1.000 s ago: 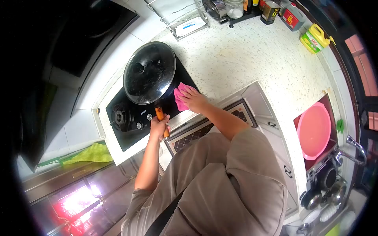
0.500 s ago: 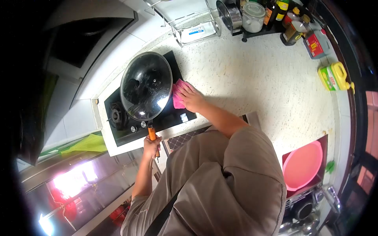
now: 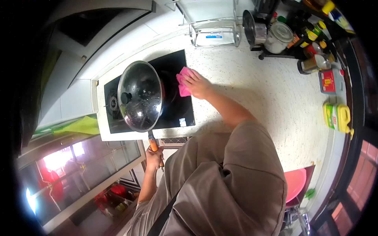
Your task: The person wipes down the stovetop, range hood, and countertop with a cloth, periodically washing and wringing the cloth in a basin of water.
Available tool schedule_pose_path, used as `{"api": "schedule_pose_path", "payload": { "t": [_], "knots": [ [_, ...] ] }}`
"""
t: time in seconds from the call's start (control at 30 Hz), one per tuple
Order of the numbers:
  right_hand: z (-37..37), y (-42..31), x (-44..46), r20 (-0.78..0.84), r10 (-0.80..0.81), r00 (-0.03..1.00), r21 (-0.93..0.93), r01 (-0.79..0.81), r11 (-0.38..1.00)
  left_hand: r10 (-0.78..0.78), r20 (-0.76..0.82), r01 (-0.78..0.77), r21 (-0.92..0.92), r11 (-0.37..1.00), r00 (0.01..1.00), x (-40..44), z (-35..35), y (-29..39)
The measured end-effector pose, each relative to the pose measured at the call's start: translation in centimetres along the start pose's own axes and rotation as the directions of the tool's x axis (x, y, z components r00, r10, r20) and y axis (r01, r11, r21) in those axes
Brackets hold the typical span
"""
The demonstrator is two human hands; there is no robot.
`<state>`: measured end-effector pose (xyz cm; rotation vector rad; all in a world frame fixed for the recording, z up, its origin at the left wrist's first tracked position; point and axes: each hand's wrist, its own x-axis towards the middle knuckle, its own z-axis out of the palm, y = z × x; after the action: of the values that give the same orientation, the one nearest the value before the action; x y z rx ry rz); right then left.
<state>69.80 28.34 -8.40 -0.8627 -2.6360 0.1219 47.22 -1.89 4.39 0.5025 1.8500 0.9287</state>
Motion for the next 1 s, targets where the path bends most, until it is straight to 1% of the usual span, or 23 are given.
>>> {"api": "schedule_pose_path", "payload": {
  "t": [0.03,0.1,0.13,0.17,0.2,0.27,0.33,0.37,0.43,0.47,0.5,0.57,0.6,0.63,0.7,0.73,0.8,0.93,1.0],
  "knots": [
    [0.4,1.0,0.5,0.003,-0.017,1.0,0.005,0.017,1.0,-0.021,-0.03,0.02,-0.017,1.0,0.999,-0.3,0.3,0.1],
    [1.3,3.1,2.0,0.061,0.025,0.998,-0.081,-0.02,0.997,-0.045,-0.074,0.042,-0.042,0.998,0.996,-0.7,0.4,0.1],
    [1.2,3.9,2.5,0.117,0.046,0.992,-0.022,-0.043,0.999,-0.047,-0.075,0.042,-0.064,0.997,0.996,-0.8,0.4,0.1],
    [1.4,4.6,3.4,0.088,0.017,0.996,-0.076,-0.011,0.997,-0.049,-0.078,0.042,-0.086,0.995,0.996,-1.0,0.4,0.0],
    [1.6,5.1,4.3,0.087,0.02,0.996,-0.058,-0.015,0.998,-0.049,-0.09,0.041,-0.095,0.995,0.995,-1.3,0.4,0.1],
    [2.3,5.8,6.1,0.082,0.011,0.997,-0.038,-0.008,0.999,-0.059,-0.134,0.053,-0.051,0.997,0.989,-1.8,0.4,0.4],
    [2.8,5.9,8.1,0.109,0.055,0.993,0.033,-0.059,0.998,-0.07,-0.163,0.061,-0.058,0.996,0.984,-2.4,0.2,0.2],
    [3.2,5.9,9.3,0.103,0.04,0.994,0.039,-0.045,0.998,-0.081,-0.179,0.072,-0.055,0.996,0.98,-2.6,0.1,0.2],
    [3.9,5.7,11.5,0.085,0.032,0.996,-0.016,-0.03,0.999,-0.083,-0.207,0.073,-0.056,0.996,0.975,-3.5,0.3,0.6],
    [4.3,5.4,12.9,0.163,0.049,0.985,-0.033,-0.044,0.998,-0.092,-0.218,0.081,-0.058,0.995,0.972,-3.7,0.2,0.5],
    [4.9,5.1,14.2,0.155,0.036,0.987,-0.029,-0.032,0.999,-0.102,-0.227,0.091,-0.058,0.994,0.968,-4.2,0.1,0.4],
    [5.8,4.5,16.6,0.213,0.038,0.976,0.029,-0.045,0.999,-0.096,-0.245,0.086,-0.053,0.995,0.965,-5.1,-0.1,0.5],
    [6.0,4.2,17.6,0.243,0.019,0.97,0.039,-0.03,0.999,-0.117,-0.246,0.111,-0.039,0.993,0.962,-5.5,-0.2,0.9],
    [6.2,4.1,18.2,0.24,-0.007,0.971,0.063,-0.008,0.998,-0.137,-0.245,0.135,-0.026,0.991,0.96,-5.8,-0.1,1.3],
    [6.5,4.6,17.9,0.237,-0.074,0.969,0.089,0.054,0.995,-0.122,-0.253,0.114,-0.045,0.992,0.96,-5.9,0.0,1.8],
    [6.6,5.0,17.2,0.238,-0.073,0.969,0.088,0.054,0.995,-0.102,-0.264,0.095,-0.041,0.995,0.959,-5.9,0.0,2.0],
    [6.6,6.5,15.0,0.051,-0.212,0.976,-0.028,0.214,0.976,-0.085,-0.263,0.078,-0.039,0.996,0.961,-5.7,-0.4,2.0],
    [4.7,8.7,10.4,-0.019,-0.233,0.972,0.013,0.233,0.972,-0.109,-0.247,0.098,-0.053,0.994,0.963,-5.5,-0.9,2.2],
    [4.5,9.0,10.3,0.041,-0.178,0.983,0.117,0.172,0.978,-0.104,-0.244,0.096,-0.045,0.994,0.964,-5.7,-1.0,2.6]
  ]
}}
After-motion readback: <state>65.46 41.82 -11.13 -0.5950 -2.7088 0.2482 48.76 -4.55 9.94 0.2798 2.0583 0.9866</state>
